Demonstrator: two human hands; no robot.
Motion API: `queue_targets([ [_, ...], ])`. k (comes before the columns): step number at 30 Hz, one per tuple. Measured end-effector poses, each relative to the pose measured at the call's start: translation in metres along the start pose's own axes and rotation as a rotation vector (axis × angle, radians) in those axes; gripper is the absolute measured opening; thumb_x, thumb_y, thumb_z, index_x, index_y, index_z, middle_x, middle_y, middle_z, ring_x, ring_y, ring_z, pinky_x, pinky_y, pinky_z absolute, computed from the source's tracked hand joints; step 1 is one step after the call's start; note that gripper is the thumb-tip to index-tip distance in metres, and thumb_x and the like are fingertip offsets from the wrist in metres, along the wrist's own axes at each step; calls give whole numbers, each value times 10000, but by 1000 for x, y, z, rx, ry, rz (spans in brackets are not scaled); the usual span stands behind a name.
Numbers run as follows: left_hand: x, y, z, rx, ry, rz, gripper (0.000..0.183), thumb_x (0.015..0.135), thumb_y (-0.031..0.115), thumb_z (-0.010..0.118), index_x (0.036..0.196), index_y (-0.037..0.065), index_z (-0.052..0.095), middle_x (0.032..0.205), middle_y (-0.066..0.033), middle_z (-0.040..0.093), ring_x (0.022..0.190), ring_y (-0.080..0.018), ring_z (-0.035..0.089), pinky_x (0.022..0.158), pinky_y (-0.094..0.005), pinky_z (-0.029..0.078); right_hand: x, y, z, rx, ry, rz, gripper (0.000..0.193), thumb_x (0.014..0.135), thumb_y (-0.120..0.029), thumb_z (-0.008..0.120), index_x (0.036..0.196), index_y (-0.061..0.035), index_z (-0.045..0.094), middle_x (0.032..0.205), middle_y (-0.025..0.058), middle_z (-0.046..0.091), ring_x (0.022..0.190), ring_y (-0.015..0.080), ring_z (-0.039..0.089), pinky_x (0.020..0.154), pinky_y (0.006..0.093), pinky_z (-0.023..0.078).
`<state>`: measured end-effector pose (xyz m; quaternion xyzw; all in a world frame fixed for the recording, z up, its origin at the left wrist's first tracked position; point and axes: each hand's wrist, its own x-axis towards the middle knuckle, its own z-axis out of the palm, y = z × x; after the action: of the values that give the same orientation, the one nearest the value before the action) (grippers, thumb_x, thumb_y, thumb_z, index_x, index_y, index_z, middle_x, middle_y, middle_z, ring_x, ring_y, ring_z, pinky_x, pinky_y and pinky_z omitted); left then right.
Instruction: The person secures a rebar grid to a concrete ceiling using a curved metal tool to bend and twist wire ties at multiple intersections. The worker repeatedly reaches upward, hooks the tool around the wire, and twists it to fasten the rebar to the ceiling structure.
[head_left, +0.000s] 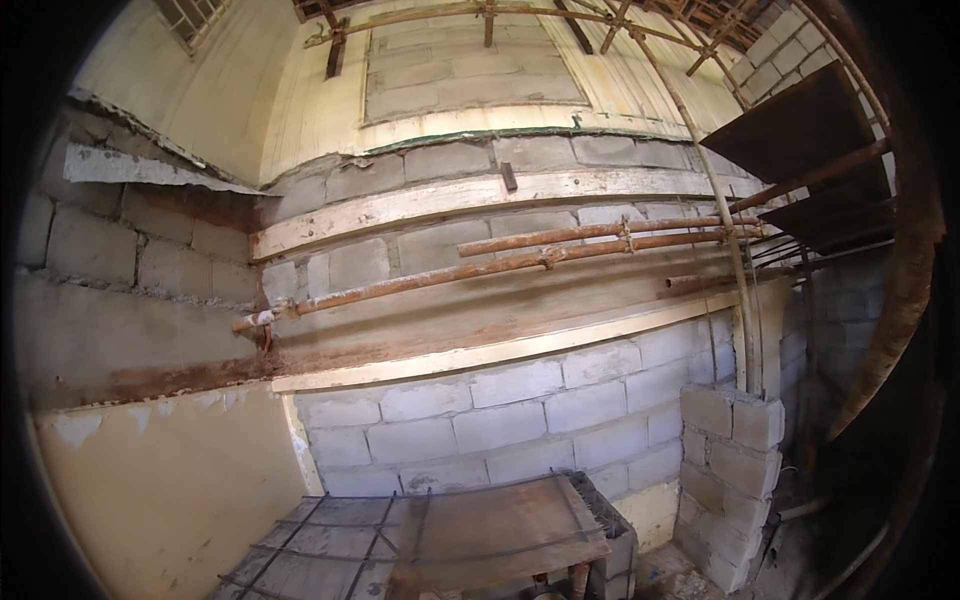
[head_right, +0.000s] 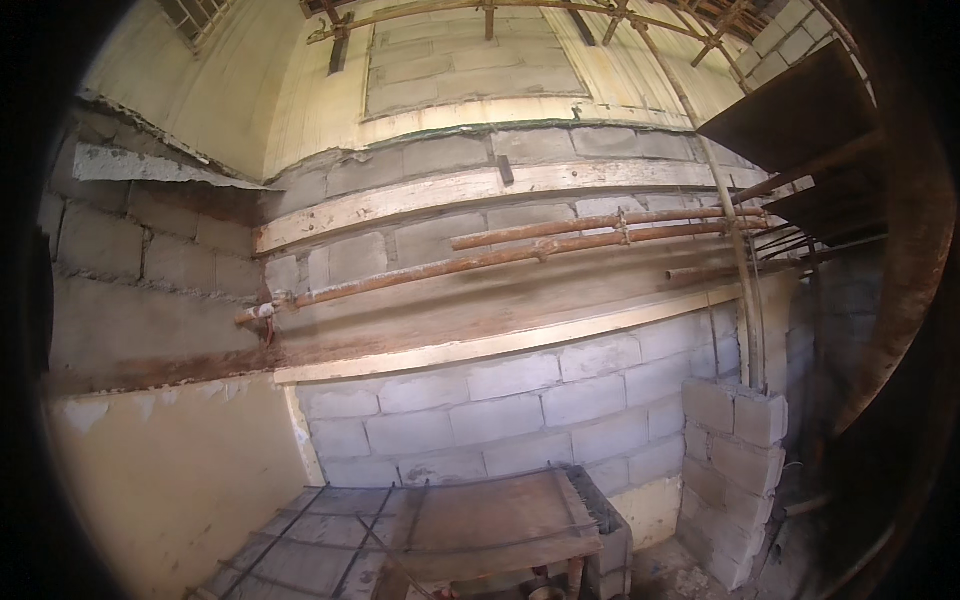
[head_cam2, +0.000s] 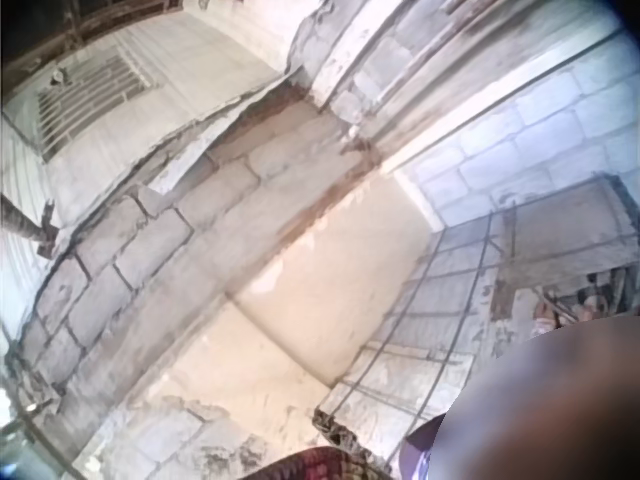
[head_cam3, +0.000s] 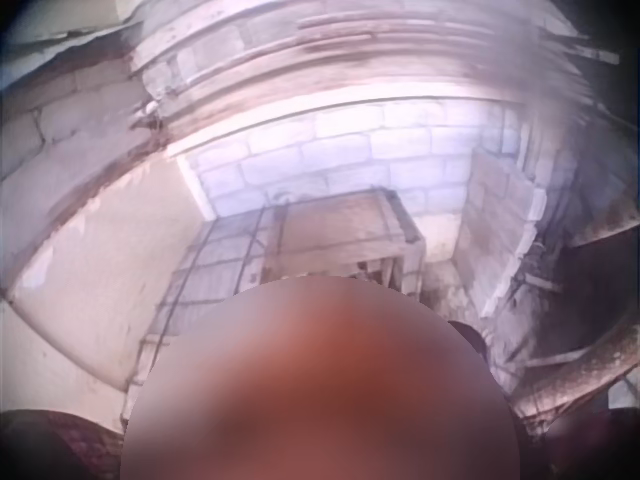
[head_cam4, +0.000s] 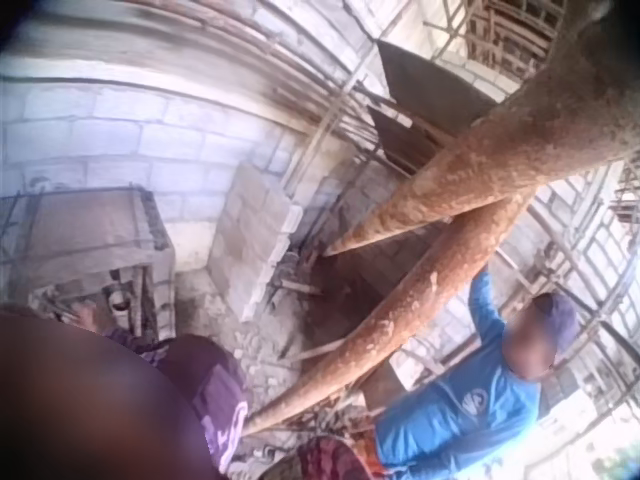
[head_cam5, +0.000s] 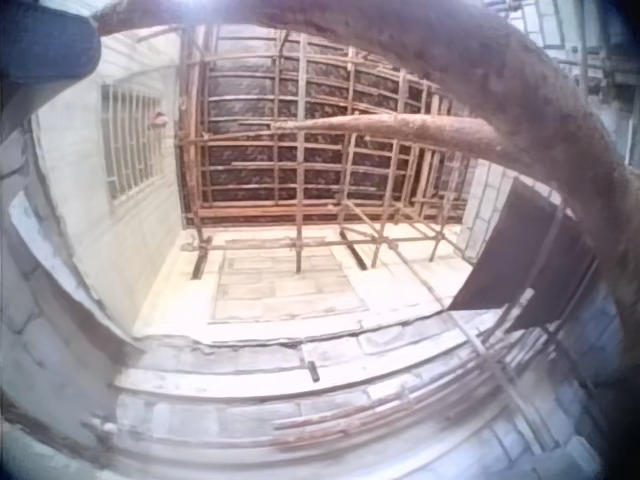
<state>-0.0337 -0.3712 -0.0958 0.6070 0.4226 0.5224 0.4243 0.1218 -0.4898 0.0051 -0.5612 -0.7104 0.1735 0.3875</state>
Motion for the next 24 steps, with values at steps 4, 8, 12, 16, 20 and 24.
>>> queue_targets([
  [4,-5,34,1,-48,-14,-66,261,909,288,509,924,42,595,780,-46,558,703,-161,512,621,-301,396,4,11,18,-16,-33,-9,648,782,-458,619,1232,-10,490,1191,269,508,1118,466,455,934,487,393],
  [8,-16,78,-6,-186,-62,-182,259,915,287,487,890,50,590,717,-25,534,632,-139,492,559,-285,377,11,18,35,-109,-60,6,696,775,-487,621,1263,-11,480,1232,266,500,1145,471,451,954,492,389],
  [12,-37,117,-18,-457,-159,-367,265,920,286,465,855,59,585,654,-4,509,561,-116,471,496,-269,358,19,22,19,325,-178,-136,270,854,-274,585,941,-23,632,813,93,622,729,179,558,658,312,442],
  [16,-73,127,-24,-727,26,-498,257,921,285,470,865,63,586,630,9,509,542,-104,477,456,-225,334,13,11,-17,630,-556,105,182,821,-162,619,681,-47,640,569,14,581,523,101,524,532,279,416],
  [20,-103,125,-54,-312,-169,-600,328,889,376,543,860,56,612,656,-4,560,526,-99,509,446,-243,408,2,-12,-31,532,-615,117,212,830,-191,640,700,-23,623,537,-7,525,465,61,444,446,232,344],
  [24,-126,120,-69,32,-420,-660,403,854,464,573,819,68,634,618,-1,558,470,-89,495,394,-249,396,5,-26,-32,266,-753,-84,203,786,-192,679,721,-16,600,601,69,554,543,191,514,519,300,405],
])
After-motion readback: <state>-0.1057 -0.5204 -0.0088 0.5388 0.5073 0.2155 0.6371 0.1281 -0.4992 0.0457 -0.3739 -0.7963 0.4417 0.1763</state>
